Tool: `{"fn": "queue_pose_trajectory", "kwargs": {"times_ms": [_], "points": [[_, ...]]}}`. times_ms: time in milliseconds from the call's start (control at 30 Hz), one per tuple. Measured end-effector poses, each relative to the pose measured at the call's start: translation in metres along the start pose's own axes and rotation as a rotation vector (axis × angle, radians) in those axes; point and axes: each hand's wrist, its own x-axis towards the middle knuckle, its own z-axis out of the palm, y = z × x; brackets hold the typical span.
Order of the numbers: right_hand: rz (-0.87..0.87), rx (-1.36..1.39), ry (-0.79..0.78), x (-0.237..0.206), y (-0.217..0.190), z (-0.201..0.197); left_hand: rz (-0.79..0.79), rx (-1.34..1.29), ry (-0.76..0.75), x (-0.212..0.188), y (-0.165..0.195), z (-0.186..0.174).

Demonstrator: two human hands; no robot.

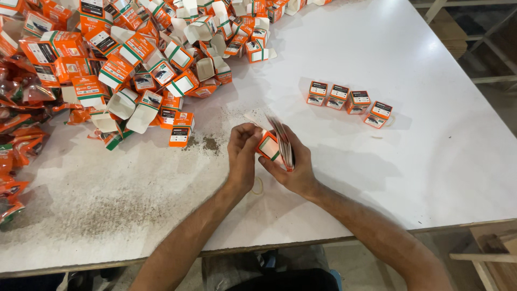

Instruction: The person gathers stacks of small orange and white boxes on a white table and wraps rubber bands around each stack to bundle them, placing finished bundles aside and pulling more boxes from a large pile to continue bundling.

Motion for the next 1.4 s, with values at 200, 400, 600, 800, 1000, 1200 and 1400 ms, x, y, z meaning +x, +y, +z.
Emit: {"fn": "queue_pose_trajectory", "kwargs": {"times_ms": [200,400,600,800,1000,1200,1400], "points": [[0.146,0.341,-0.051,0.005,0.006,0.001,0.113,0.037,-0.082,-0.004,0.027,0.006],[0.514,0.828,0.021,0.012,0.015,-0.002,0.284,0.204,-0.18,-0.009,0.018,0.003],[0.522,0.855,0.036,0.005,0.021,0.0,0.195,0.181,-0.135,-0.008,0.011,-0.002],[0.342,0.56,0.134,0.003,0.025,-0.001,0.253,0.312,-0.218,-0.014,0.008,0.005],[-0.201,-0.013,0.058,0.002,0.012,-0.009,0.016,0.481,0.025,0.0,0.047,0.001],[0.217,0.41,0.055,0.008,0.027,-0.004,0.75,0.725,0.055,0.009,0.065,0.002],[0.573,0.788,-0.141,0.0,0.045,-0.004,0.657,1.003,-0.303,-0.011,0.029,0.008]]}}
